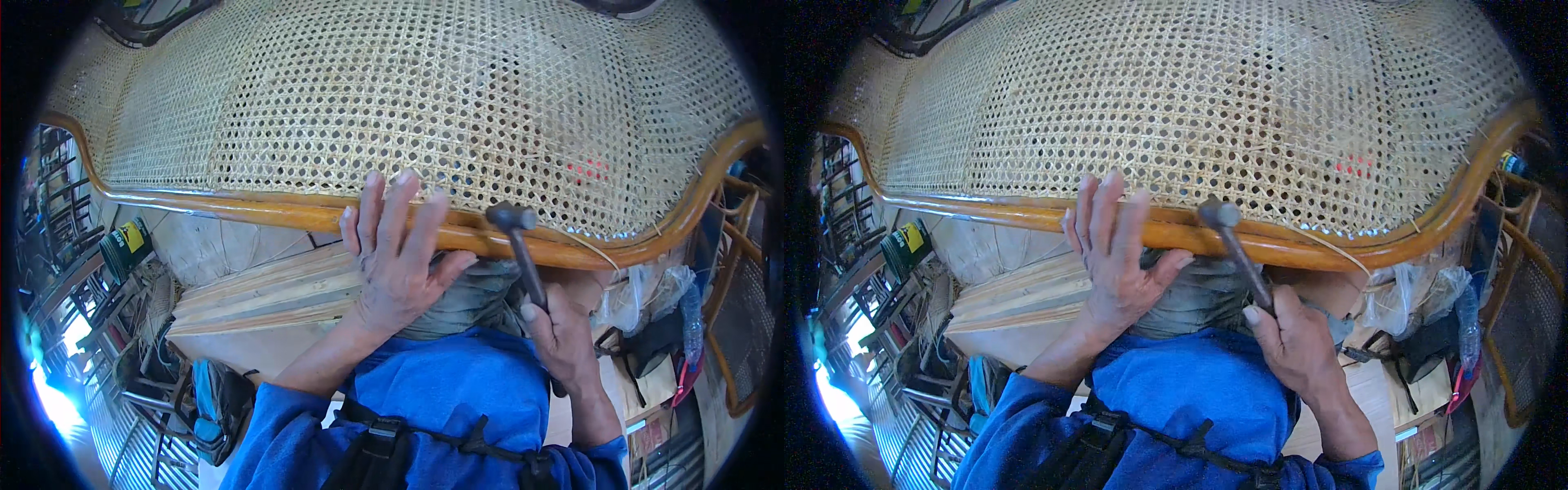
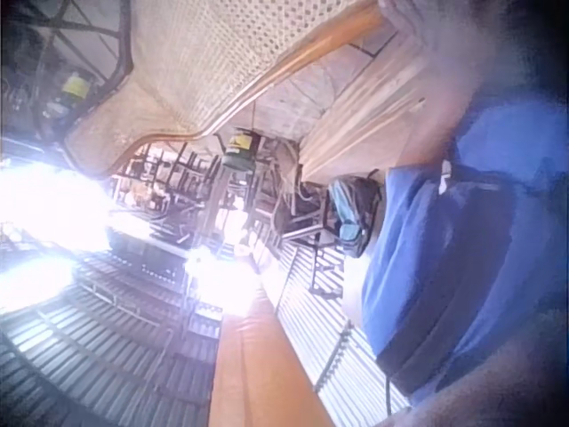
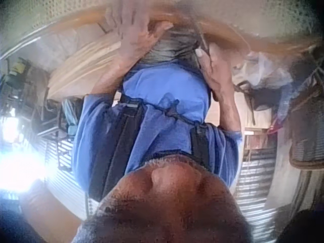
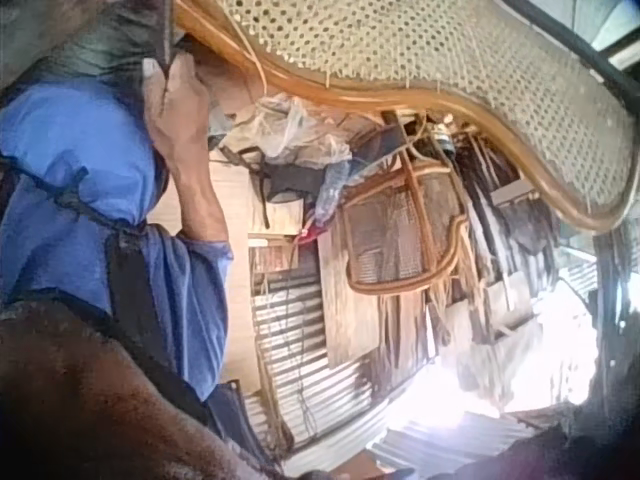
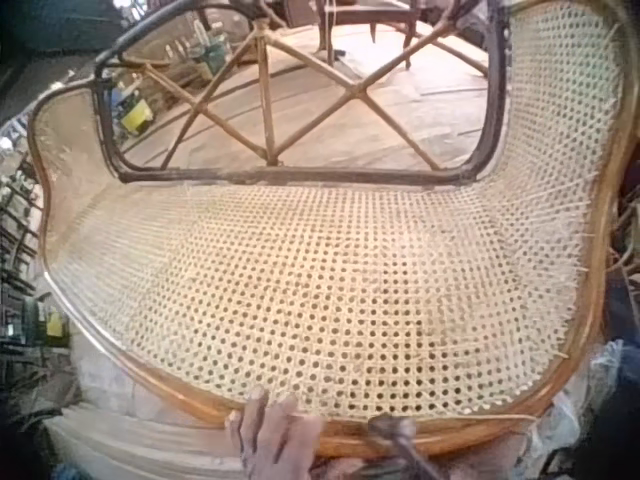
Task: The person repairs a rattan chair seat by inserting thin wooden splints into the frame and tapping them in with a hammer. They repeatedly pick up splints, position them into the holes along the edge, and secure them with a hammer.
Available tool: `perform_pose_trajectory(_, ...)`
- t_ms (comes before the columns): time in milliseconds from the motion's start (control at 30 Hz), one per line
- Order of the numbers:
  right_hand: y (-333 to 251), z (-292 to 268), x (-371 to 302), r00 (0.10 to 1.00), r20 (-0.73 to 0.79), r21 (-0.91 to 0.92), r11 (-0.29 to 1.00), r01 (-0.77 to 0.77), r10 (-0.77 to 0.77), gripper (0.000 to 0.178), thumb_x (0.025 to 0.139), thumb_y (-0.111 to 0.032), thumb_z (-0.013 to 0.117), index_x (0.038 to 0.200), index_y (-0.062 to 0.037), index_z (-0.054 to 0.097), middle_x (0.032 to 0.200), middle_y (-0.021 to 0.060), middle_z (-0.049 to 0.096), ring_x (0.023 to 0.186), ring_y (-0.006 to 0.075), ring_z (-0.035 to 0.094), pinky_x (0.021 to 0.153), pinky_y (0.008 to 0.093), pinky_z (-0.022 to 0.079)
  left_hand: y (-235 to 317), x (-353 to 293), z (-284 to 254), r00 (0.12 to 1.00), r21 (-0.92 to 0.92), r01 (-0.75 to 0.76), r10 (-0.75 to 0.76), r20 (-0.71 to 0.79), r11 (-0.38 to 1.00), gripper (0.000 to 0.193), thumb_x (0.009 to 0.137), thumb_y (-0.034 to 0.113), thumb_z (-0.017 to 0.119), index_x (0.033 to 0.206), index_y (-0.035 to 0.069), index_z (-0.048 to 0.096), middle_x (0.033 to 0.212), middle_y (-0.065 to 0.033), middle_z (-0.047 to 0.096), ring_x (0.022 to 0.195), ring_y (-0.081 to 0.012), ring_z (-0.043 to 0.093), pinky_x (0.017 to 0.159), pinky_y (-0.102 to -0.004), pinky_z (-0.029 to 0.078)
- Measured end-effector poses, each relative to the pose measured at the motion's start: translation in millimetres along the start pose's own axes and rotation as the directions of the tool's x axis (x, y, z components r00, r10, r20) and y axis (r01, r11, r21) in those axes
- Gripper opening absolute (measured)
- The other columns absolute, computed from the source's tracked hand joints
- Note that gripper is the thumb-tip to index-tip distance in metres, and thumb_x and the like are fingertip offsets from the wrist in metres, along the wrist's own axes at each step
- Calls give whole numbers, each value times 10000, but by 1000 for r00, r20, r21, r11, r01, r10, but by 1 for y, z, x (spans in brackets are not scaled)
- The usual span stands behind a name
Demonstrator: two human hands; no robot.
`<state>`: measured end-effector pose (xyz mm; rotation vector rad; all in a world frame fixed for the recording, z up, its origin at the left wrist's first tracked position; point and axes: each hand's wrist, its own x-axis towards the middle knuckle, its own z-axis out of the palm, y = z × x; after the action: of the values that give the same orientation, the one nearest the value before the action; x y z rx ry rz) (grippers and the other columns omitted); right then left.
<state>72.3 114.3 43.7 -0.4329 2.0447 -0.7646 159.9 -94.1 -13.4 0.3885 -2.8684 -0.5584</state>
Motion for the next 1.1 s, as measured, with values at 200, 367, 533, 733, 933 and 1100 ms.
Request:
perform_pose_trajectory(200,30,7,-41,923,-362,428,903,39,131,198,941,-241,497,907,-47,479,591,-24,450,456,39,421,424,190,345,3,19,-23,933,-15,-246,241,268,969,483,779,420,632,1221,238,560,1395,-75,364,1333,-351,238,1024,-530,210)
perform_pose_trajectory(367,63,19,-72,894,-437,277,960,26,102,174,886,-197,575,908,-27,540,613,53,521,539,149,525,504,283,420,-2,49,-24,804,-100,-503,507,311,859,501,796,425,606,1242,207,535,1409,-87,347,1333,-359,244,1047,-528,237)
perform_pose_trajectory(533,66,43,-66,909,-278,-219,942,255,-311,264,839,-285,613,959,-51,595,800,150,610,706,331,599,617,388,476,4,64,-18,863,-247,-421,469,188,873,455,841,361,584,1209,99,535,1359,-152,400,1280,-386,322,1048,-480,278)
perform_pose_trajectory(733,52,57,-27,942,-333,729,643,234,34,337,902,-388,533,1000,-69,576,775,63,589,704,215,608,566,344,476,21,59,-10,907,-353,-344,405,114,870,313,834,193,594,1097,24,580,1207,-186,520,1130,-359,484,981,-431,360)
perform_pose_trajectory(933,88,-5,-6,755,-483,777,-181,603,444,256,933,-301,518,992,-55,559,764,36,553,613,156,554,530,279,447,89,63,11,838,-327,-483,537,96,812,215,814,103,583,1019,45,611,1072,-122,589,1021,-309,538,877,-411,426)
perform_pose_trajectory(1100,84,-79,-37,516,-838,523,534,664,180,193,936,-199,505,999,-27,565,769,21,535,599,108,531,523,228,422,110,81,14,816,-300,-471,539,209,830,190,816,81,567,987,45,645,941,-131,625,904,-317,568,831,-408,443)
